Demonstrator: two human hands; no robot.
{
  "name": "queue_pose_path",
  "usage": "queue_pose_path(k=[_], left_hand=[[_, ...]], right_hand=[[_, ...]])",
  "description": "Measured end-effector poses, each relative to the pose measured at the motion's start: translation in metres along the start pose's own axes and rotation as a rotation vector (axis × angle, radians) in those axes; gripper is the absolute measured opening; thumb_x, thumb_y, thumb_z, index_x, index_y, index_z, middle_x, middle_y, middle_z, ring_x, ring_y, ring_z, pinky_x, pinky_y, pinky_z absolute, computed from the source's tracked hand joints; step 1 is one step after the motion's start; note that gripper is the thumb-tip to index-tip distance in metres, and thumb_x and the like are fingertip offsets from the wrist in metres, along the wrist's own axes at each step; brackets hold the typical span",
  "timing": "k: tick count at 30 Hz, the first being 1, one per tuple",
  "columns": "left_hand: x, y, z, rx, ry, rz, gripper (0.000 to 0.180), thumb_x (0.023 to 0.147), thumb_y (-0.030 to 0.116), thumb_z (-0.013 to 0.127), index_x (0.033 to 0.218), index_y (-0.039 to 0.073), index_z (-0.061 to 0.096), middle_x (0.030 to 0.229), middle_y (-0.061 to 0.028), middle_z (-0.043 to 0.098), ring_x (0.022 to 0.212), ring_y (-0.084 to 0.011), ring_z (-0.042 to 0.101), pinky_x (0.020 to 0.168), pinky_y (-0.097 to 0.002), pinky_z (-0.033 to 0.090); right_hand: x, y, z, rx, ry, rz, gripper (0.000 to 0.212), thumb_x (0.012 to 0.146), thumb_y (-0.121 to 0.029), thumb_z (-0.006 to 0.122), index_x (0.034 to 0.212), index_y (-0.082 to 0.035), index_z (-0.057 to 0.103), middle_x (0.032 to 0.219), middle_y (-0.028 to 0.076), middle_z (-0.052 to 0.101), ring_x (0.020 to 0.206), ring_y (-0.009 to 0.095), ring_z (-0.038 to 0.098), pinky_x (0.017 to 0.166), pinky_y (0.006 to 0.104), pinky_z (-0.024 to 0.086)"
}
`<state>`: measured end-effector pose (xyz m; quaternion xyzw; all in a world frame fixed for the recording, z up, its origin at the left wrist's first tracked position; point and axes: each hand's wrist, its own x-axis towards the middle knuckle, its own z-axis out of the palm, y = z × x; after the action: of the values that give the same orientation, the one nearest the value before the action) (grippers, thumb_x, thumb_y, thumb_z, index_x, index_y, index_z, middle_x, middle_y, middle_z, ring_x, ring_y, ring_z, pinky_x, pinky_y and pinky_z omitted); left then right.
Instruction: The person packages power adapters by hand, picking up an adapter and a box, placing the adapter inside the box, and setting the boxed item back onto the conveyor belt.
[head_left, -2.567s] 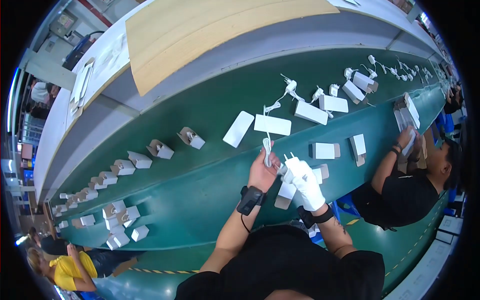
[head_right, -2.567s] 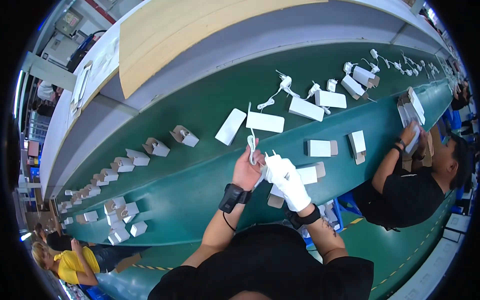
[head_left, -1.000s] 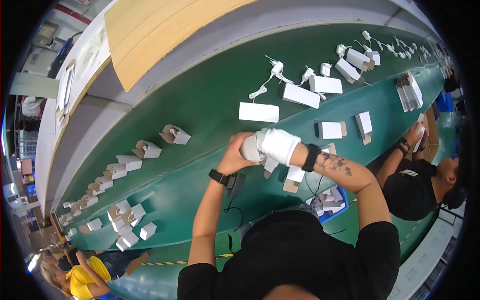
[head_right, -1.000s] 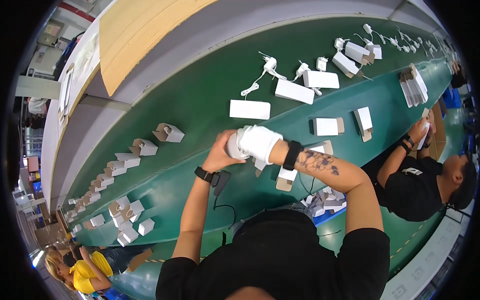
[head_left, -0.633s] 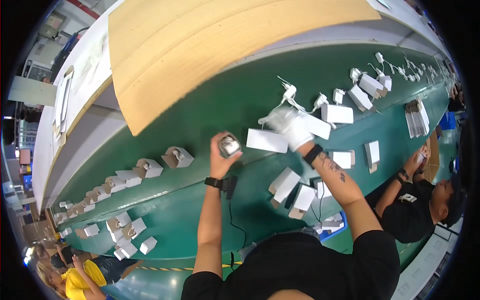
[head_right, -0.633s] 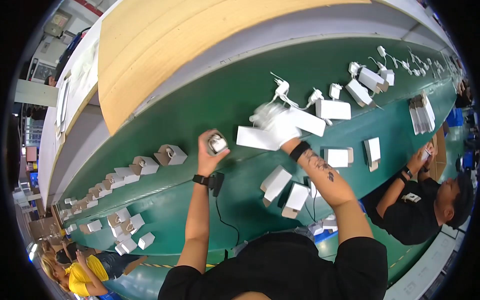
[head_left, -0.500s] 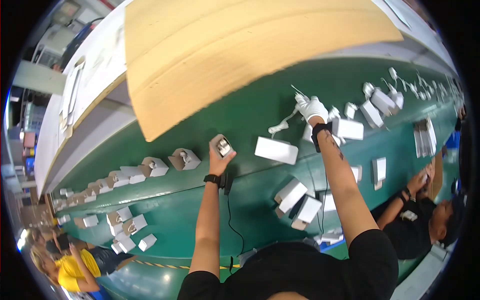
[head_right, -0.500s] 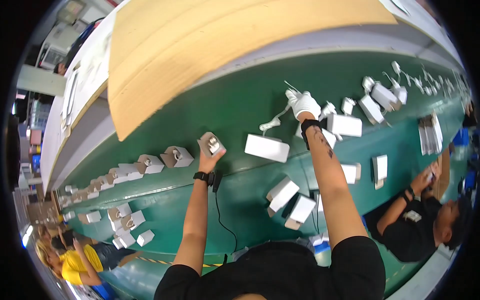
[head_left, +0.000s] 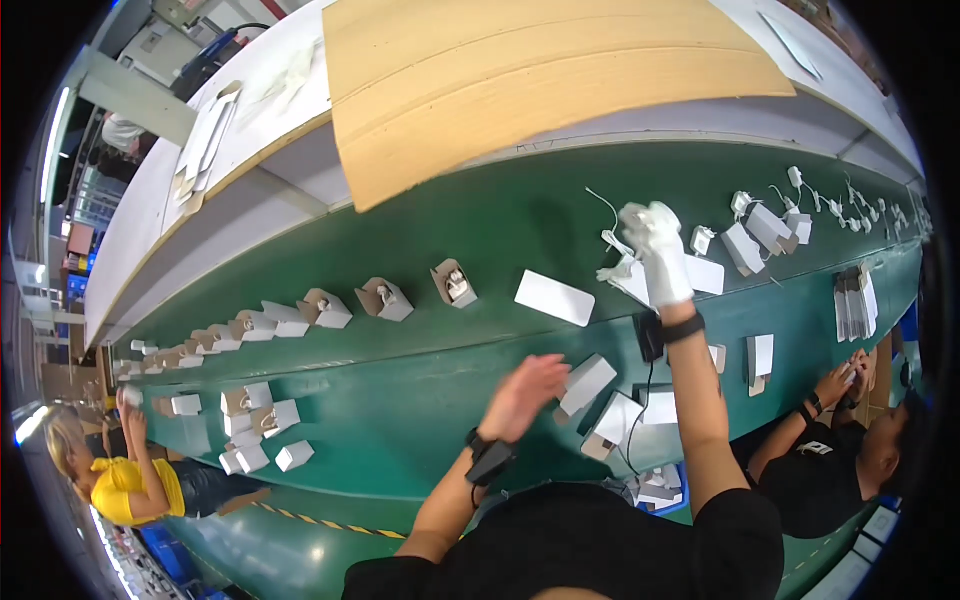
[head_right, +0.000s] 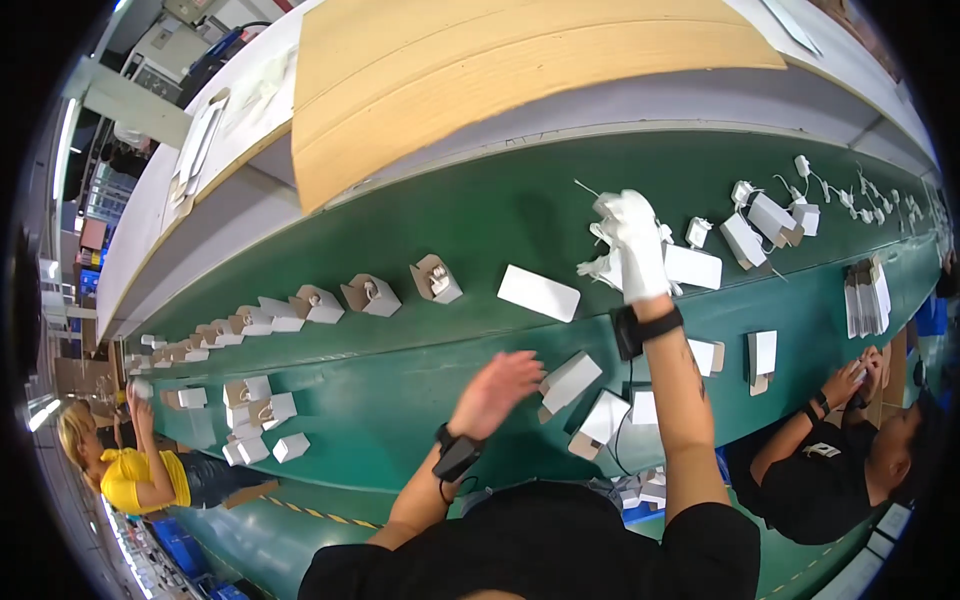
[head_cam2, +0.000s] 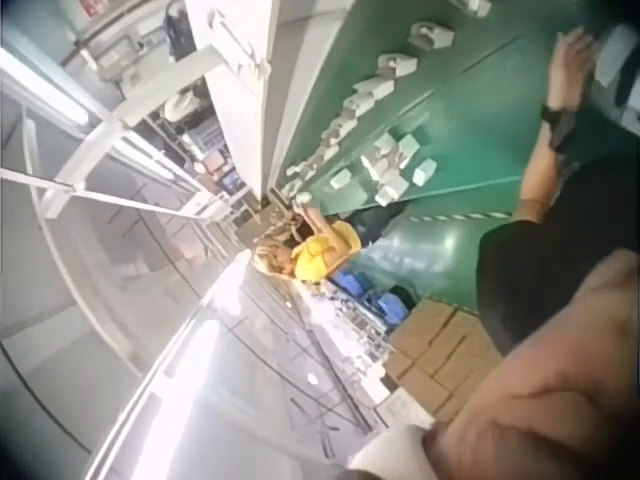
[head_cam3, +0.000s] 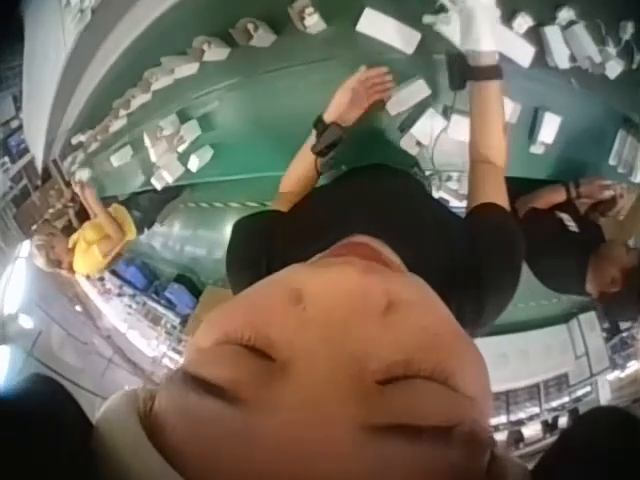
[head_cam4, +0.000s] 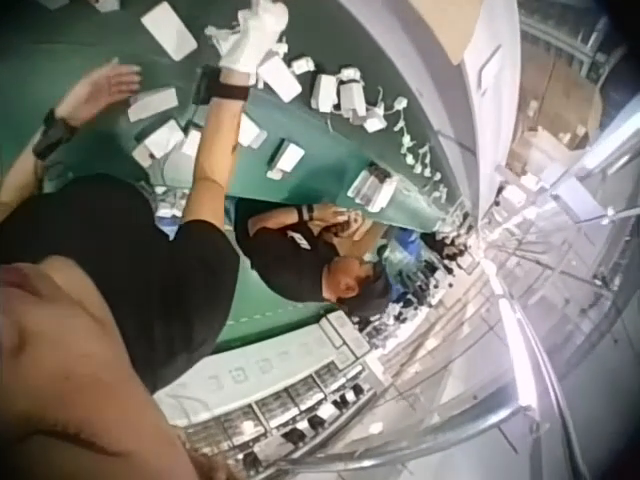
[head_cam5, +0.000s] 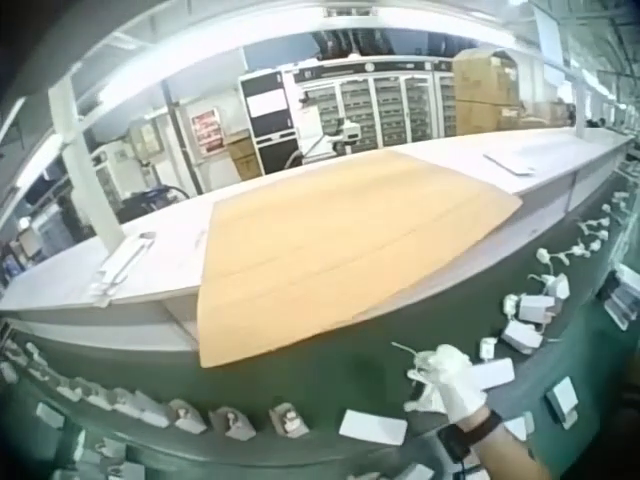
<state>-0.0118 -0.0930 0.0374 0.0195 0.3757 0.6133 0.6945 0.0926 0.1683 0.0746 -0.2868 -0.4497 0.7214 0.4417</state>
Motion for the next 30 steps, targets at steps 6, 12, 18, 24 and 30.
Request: queue_pose_path(k=[6, 12, 18, 24, 30], left_hand=[[0.062, -0.039, 0.048, -0.655, -0.396, -0.157, 0.060, 0.094, 0.050, 0.038, 0.131, 0.003, 0.041, 0.129, -0.0132, 0.050, 0.115, -0.0214, 0.048, 0.101, -0.0373, 0.034], [0.058, -0.026, 0.069, -0.351, -0.535, 0.264, 0.053, 0.097, 0.038, 0.034, 0.138, 0.004, 0.032, 0.136, -0.0133, 0.044, 0.115, -0.0220, 0.049, 0.100, -0.0328, 0.035], [0.026, -0.005, 0.069, -0.200, -0.235, 0.296, 0.048, 0.098, 0.027, 0.034, 0.138, 0.001, 0.031, 0.125, -0.0165, 0.054, 0.112, -0.0188, 0.051, 0.098, -0.0291, 0.037], [0.038, -0.010, 0.049, 0.094, -0.089, 0.276, 0.044, 0.098, 0.029, 0.037, 0.133, 0.003, 0.041, 0.119, -0.0174, 0.057, 0.109, -0.0177, 0.053, 0.093, -0.0297, 0.042], [0.059, -0.044, 0.014, -0.028, 0.196, 0.273, 0.039, 0.097, 0.025, 0.042, 0.129, 0.003, 0.046, 0.123, -0.0169, 0.054, 0.103, -0.0181, 0.056, 0.090, -0.0308, 0.045]], right_hand=[[-0.157, -0.030, 0.026, 0.248, -0.066, 0.242, 0.040, 0.082, -0.013, 0.059, 0.118, -0.003, 0.047, 0.109, 0.010, 0.055, 0.094, 0.022, 0.056, 0.087, 0.0384, 0.046], [-0.186, -0.005, 0.018, -0.952, -0.068, -0.139, 0.039, 0.080, -0.014, 0.063, 0.115, -0.001, 0.050, 0.106, 0.010, 0.057, 0.092, 0.019, 0.057, 0.080, 0.0312, 0.047], [-0.206, 0.040, 0.055, -0.167, 0.066, 0.063, 0.024, 0.079, -0.019, 0.067, 0.096, -0.004, 0.061, 0.096, 0.012, 0.061, 0.083, 0.021, 0.061, 0.070, 0.0288, 0.048], [-0.193, 0.041, 0.041, -0.638, 0.039, 0.144, 0.017, 0.081, -0.021, 0.065, 0.091, -0.007, 0.062, 0.090, 0.010, 0.063, 0.078, 0.024, 0.060, 0.067, 0.0295, 0.048], [-0.178, 0.050, 0.021, -1.603, -0.182, -0.242, 0.013, 0.081, -0.018, 0.063, 0.088, -0.007, 0.061, 0.089, 0.009, 0.063, 0.077, 0.023, 0.062, 0.066, 0.0303, 0.048]])
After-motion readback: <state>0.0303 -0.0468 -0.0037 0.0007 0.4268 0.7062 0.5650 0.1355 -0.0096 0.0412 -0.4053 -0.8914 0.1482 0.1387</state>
